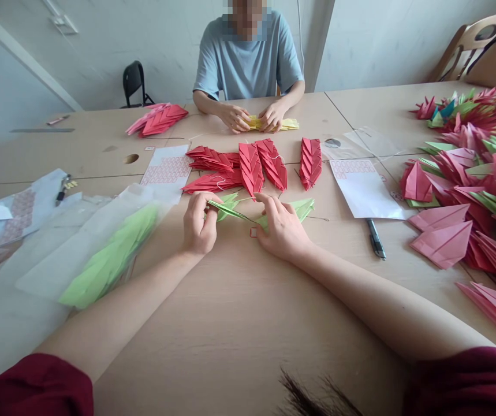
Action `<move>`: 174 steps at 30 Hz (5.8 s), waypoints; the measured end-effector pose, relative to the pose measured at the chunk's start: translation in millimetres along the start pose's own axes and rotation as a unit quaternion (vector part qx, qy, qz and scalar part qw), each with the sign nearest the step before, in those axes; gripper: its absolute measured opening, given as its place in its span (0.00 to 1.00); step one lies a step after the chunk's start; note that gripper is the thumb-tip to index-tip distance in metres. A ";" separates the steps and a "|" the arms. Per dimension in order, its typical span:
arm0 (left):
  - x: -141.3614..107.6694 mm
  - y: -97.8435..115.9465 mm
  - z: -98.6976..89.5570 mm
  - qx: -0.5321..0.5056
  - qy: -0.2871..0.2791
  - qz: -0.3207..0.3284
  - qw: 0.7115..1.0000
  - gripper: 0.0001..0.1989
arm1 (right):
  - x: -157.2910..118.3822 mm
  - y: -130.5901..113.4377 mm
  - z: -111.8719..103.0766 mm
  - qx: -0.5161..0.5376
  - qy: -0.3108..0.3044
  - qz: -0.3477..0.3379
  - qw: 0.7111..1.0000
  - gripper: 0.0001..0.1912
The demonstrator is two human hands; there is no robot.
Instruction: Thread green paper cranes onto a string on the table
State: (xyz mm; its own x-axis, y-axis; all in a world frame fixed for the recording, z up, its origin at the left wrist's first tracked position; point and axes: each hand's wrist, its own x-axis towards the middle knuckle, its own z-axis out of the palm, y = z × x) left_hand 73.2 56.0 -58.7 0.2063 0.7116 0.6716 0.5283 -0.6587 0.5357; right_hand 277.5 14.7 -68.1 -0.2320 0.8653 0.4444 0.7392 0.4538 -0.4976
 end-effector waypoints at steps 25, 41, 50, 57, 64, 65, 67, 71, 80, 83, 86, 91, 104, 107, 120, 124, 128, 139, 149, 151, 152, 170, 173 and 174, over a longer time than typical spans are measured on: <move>-1.4 -5.4 2.8 -0.339 -0.046 -0.123 0.932 0.04 | -0.3 -2.7 -6.6 -0.095 0.139 -0.171 0.971 0.07; -7.3 3.0 0.0 -0.218 -0.104 -0.024 0.970 0.07 | 2.2 -0.3 -7.0 -0.074 0.192 -0.165 0.965 0.08; -8.8 4.1 0.3 -0.191 -0.131 -0.004 0.973 0.08 | 1.8 1.2 -6.0 -0.059 0.201 -0.167 0.963 0.11; -7.5 7.1 -0.5 -0.125 -0.144 0.076 0.979 0.03 | 1.6 -0.7 -6.2 -0.073 0.176 -0.156 0.969 0.09; -10.7 6.5 1.5 -0.093 -0.139 0.133 0.977 0.02 | 1.5 -3.0 -7.1 -0.064 0.175 -0.181 0.966 0.08; -10.8 6.6 1.7 -0.093 -0.135 0.133 0.978 0.02 | 1.5 -3.1 -7.3 -0.070 0.173 -0.187 0.964 0.08; -10.9 7.3 2.0 -0.091 -0.127 0.135 0.978 0.03 | 1.5 -3.5 -7.8 -0.081 0.170 -0.198 0.962 0.08; -11.9 9.8 1.3 -0.025 -0.136 0.174 0.975 0.01 | 0.7 -5.6 -9.5 -0.109 0.166 -0.219 0.955 0.08; -13.6 14.9 -2.0 0.109 -0.143 0.273 0.945 0.04 | -3.5 -13.7 -12.1 -0.181 0.141 -0.258 0.938 0.04; -11.7 16.2 -2.4 0.111 -0.133 0.290 0.941 0.03 | -3.1 -16.1 -12.4 -0.172 0.146 -0.248 0.942 0.04; -11.1 16.7 -2.7 0.124 -0.132 0.290 0.940 0.04 | -2.3 -15.8 -12.7 -0.154 0.140 -0.242 0.948 0.04; -11.7 16.4 -2.6 0.126 -0.129 0.270 0.946 0.04 | -0.8 -11.3 -12.6 -0.140 0.136 -0.212 0.958 0.04; -12.3 8.1 -5.9 0.003 -0.094 0.120 0.988 0.04 | 7.1 14.0 -11.4 -0.018 0.202 -0.049 0.978 0.02; -11.4 10.0 -3.6 -0.095 -0.094 0.002 0.991 0.05 | 4.2 8.7 -7.9 0.057 0.211 -0.030 0.975 0.10; -13.1 13.7 -2.3 -0.144 -0.114 -0.023 0.983 0.07 | 0.2 0.3 0.4 0.034 0.141 -0.086 0.986 0.11; -10.3 10.1 1.6 -0.039 -0.100 0.083 0.991 0.13 | -0.7 0.7 3.9 0.021 0.169 -0.102 0.980 0.12; -8.4 8.9 3.1 -0.006 -0.102 0.119 0.988 0.19 | -0.6 -2.5 3.1 0.027 0.134 -0.097 0.986 0.11; -8.4 12.5 0.5 -0.083 -0.142 0.091 0.982 0.18 | -0.4 -12.3 -1.8 0.067 0.147 -0.043 0.986 0.06; -9.1 11.3 -2.6 -0.104 -0.144 0.053 0.983 0.16 | 7.7 -4.6 -14.5 0.158 0.154 0.052 0.974 0.04; -8.6 10.9 -2.9 -0.109 -0.132 0.043 0.984 0.14 | 7.7 -1.5 -13.6 0.170 0.159 0.053 0.971 0.04; -8.0 10.8 -2.8 -0.107 -0.124 0.042 0.986 0.13 | 7.0 -0.6 -12.8 0.179 0.153 0.048 0.971 0.04; -5.2 1.3 0.7 -0.140 -0.124 -0.024 0.982 0.09 | 1.8 2.4 0.8 0.269 0.026 0.066 0.961 0.19; -3.6 3.4 0.0 -0.113 -0.132 0.007 0.985 0.06 | 3.4 2.2 -2.1 0.231 0.020 0.045 0.972 0.12; -3.1 4.3 -0.1 -0.103 -0.134 0.017 0.985 0.06 | 3.4 1.7 -2.8 0.228 0.015 0.048 0.972 0.14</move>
State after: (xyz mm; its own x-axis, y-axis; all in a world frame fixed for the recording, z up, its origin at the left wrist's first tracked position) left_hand 74.7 50.9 -58.5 0.4457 0.7093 0.5461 0.3445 -0.6990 0.6267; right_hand 279.7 17.8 -65.4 -0.1516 0.9047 0.3981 0.3970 0.4246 -0.8137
